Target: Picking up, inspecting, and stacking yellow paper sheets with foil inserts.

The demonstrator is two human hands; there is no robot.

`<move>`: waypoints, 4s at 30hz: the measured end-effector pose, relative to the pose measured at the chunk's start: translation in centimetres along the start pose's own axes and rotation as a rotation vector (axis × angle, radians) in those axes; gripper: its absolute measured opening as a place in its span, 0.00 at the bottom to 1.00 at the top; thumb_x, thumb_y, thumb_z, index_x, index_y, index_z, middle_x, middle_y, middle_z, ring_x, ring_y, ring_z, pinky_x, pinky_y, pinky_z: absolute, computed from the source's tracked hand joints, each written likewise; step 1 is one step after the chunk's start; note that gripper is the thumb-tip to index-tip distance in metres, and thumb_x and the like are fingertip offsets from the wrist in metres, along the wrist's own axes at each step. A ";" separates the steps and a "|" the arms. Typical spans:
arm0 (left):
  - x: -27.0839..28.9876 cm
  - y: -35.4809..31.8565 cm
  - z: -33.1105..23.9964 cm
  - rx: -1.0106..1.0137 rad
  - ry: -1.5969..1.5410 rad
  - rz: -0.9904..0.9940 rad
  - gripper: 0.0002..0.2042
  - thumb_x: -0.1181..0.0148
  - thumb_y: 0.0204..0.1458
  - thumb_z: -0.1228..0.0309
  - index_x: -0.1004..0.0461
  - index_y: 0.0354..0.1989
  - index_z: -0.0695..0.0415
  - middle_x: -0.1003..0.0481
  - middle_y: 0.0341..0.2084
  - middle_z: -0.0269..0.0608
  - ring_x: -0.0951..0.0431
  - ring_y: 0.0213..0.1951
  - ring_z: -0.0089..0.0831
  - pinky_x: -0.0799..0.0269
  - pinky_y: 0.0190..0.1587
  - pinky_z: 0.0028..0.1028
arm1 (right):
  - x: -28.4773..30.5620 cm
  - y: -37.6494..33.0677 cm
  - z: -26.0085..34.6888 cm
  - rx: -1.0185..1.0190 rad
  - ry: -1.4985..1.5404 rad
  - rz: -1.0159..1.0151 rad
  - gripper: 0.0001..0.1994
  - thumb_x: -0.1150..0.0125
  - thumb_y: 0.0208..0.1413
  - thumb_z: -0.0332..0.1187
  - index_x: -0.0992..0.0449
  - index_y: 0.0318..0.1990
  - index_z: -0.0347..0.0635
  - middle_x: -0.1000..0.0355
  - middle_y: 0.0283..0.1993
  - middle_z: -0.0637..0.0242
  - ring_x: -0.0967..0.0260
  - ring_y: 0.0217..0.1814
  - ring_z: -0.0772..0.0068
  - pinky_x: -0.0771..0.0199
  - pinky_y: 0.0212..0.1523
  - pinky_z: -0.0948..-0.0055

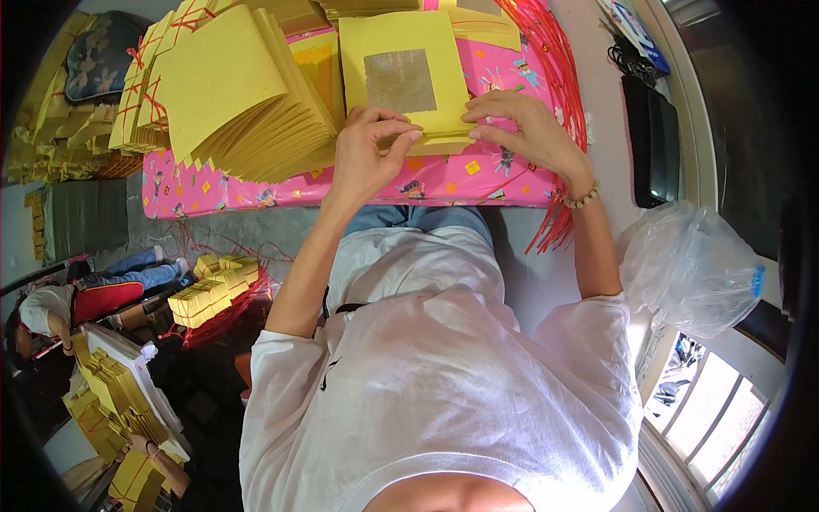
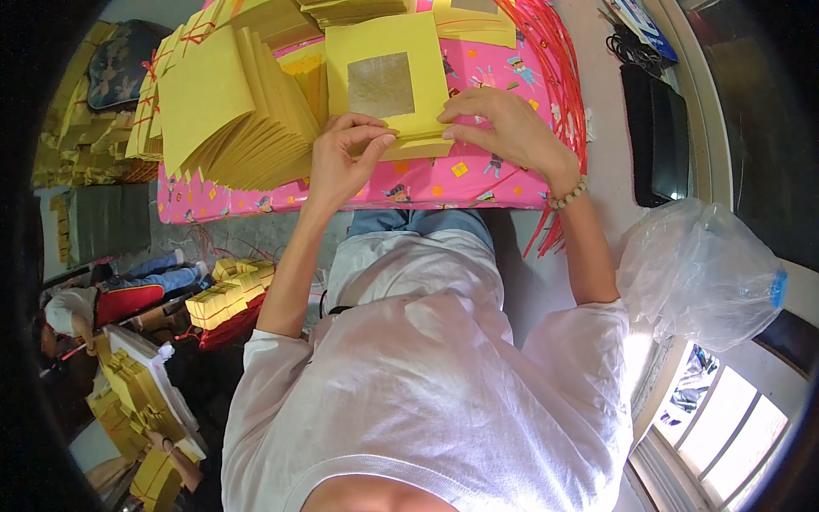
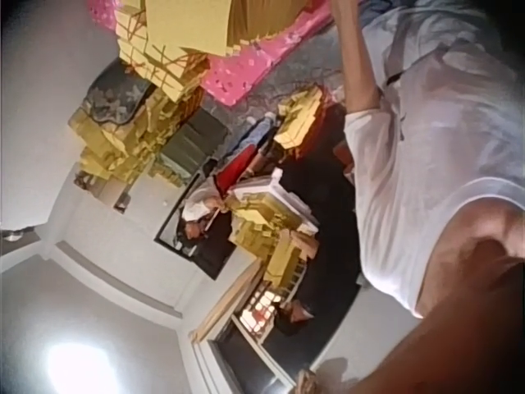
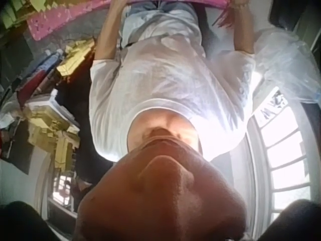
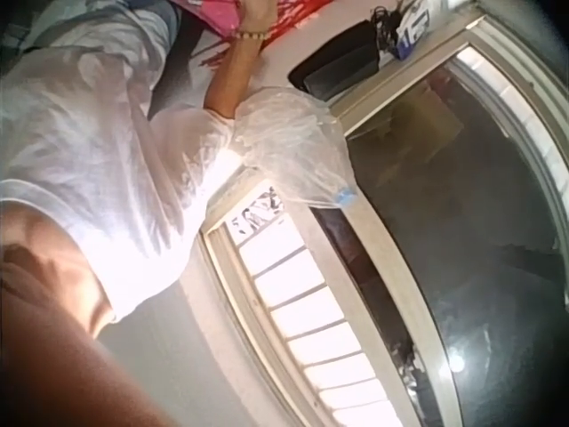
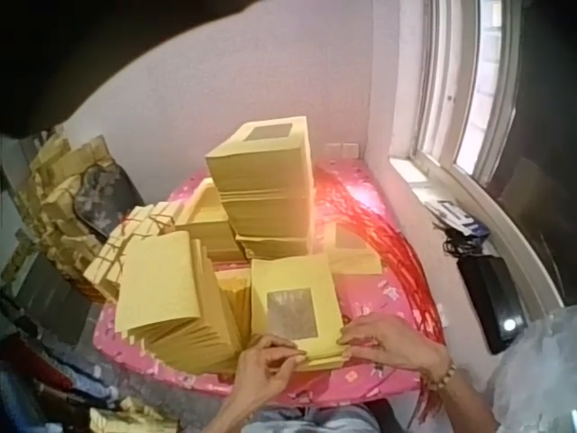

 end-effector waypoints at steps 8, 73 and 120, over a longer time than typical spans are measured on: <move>-0.1 0.1 0.0 0.014 -0.006 -0.001 0.06 0.37 0.44 0.70 0.20 0.30 0.58 0.24 0.30 0.39 0.27 0.38 0.34 0.33 0.43 0.30 | 0.1 -0.1 -0.2 0.071 0.017 -0.102 0.12 0.39 0.50 0.36 0.22 0.37 0.38 0.26 0.40 0.58 0.28 0.40 0.59 0.29 0.43 0.68; -0.1 0.0 0.4 0.056 -0.047 -0.091 0.05 0.37 0.44 0.70 0.20 0.27 0.58 0.24 0.28 0.38 0.26 0.36 0.31 0.34 0.42 0.28 | -5.9 -2.7 -2.4 -0.617 0.913 -0.188 0.13 0.43 0.56 0.39 0.24 0.38 0.36 0.26 0.27 0.69 0.34 0.21 0.86 0.33 0.19 0.85; -0.1 0.0 -1.1 -0.038 0.045 -0.081 0.06 0.34 0.42 0.70 0.21 0.28 0.56 0.25 0.28 0.37 0.27 0.36 0.31 0.34 0.42 0.28 | -5.2 -1.8 -2.7 -0.588 0.906 -0.153 0.13 0.45 0.57 0.39 0.24 0.36 0.37 0.25 0.27 0.69 0.34 0.18 0.86 0.33 0.19 0.85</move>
Point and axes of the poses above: each hand's wrist, its own y-axis towards the middle knuckle, its own x-axis out of the back of the hand, z = x × y, the point moved 8 cm from there along y, towards the middle knuckle
